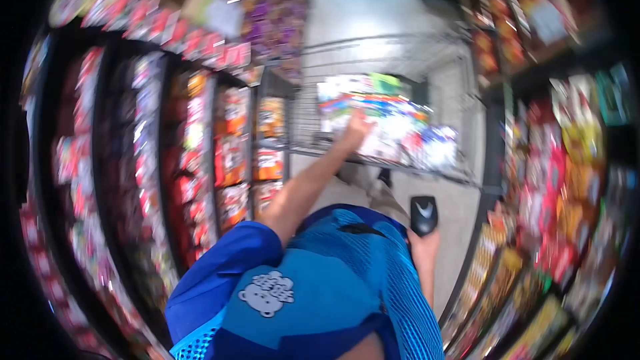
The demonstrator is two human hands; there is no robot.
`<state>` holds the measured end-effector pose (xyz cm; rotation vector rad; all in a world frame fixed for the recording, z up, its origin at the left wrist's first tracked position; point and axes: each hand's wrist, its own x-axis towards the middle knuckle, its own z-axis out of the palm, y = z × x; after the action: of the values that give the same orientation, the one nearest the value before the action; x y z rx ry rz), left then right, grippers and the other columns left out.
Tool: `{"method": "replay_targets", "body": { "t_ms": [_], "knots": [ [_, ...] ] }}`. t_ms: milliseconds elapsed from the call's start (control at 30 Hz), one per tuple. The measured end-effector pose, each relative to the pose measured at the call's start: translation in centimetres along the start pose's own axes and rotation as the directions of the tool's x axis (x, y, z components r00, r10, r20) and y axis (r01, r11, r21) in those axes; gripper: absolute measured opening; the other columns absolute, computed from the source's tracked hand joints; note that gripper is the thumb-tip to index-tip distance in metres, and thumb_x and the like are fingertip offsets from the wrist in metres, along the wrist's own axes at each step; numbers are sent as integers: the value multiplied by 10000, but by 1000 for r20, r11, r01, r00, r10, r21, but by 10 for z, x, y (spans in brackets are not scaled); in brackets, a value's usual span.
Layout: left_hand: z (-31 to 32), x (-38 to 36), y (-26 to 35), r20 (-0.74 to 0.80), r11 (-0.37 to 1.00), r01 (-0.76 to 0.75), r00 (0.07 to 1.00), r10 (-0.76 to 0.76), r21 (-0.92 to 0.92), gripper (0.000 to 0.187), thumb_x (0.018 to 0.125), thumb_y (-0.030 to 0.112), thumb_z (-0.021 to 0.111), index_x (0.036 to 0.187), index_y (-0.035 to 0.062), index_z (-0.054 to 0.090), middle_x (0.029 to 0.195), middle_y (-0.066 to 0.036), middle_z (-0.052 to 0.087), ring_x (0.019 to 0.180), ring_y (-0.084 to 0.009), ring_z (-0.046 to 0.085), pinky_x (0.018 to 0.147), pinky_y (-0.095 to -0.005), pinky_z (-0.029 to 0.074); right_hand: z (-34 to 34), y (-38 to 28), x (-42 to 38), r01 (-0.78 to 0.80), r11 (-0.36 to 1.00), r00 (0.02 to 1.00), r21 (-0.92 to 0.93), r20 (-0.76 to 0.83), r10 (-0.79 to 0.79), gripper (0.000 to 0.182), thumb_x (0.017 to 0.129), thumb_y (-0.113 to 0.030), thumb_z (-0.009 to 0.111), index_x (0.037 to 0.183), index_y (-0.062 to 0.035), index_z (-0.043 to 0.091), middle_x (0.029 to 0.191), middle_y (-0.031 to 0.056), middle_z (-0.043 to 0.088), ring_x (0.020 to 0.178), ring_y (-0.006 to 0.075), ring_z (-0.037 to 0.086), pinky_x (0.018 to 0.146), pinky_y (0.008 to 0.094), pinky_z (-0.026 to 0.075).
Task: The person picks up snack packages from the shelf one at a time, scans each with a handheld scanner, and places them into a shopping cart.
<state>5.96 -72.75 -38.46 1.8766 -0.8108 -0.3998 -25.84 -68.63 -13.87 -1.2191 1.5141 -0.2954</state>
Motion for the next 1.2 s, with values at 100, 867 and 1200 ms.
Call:
{"method": "replay_targets", "body": {
  "t_ms": [100, 867, 1200],
  "knots": [
    [-91, -2, 23, -7, 948, 169, 984, -177, -270, 457, 797, 134, 714, 1202, 15, 541, 1009, -149, 639, 870, -272, 631, 783, -392, 515, 15, -1, 9, 25, 1000, 993, -15, 115, -23, 114, 746, 9, 683, 829, 23, 607, 648, 68, 616, 517, 134, 582, 497, 291, 460],
    [-704, 207, 8, -736, 864, 384, 677, -25, 324, 358, 860, 204, 599, 1081, -78, 611, 820, -216, 682, 669, -272, 701, 618, -393, 548, 138, -33, -30, 147, 986, 979, -77, 154, -134, 258, 709, -31, 745, 942, 26, 651, 760, 85, 685, 690, 163, 643, 665, 327, 513],
    [-617, 108, 130, -730, 914, -393, 653, 200, -101, 197, 934, 14, 381, 844, 40, 554, 818, -86, 604, 491, -95, 513, 415, -204, 381, 140, -25, -27, 217, 967, 973, -137, 106, -204, 246, 703, -49, 741, 920, 36, 666, 790, 104, 693, 733, 177, 651, 697, 336, 510]
  ]
}}
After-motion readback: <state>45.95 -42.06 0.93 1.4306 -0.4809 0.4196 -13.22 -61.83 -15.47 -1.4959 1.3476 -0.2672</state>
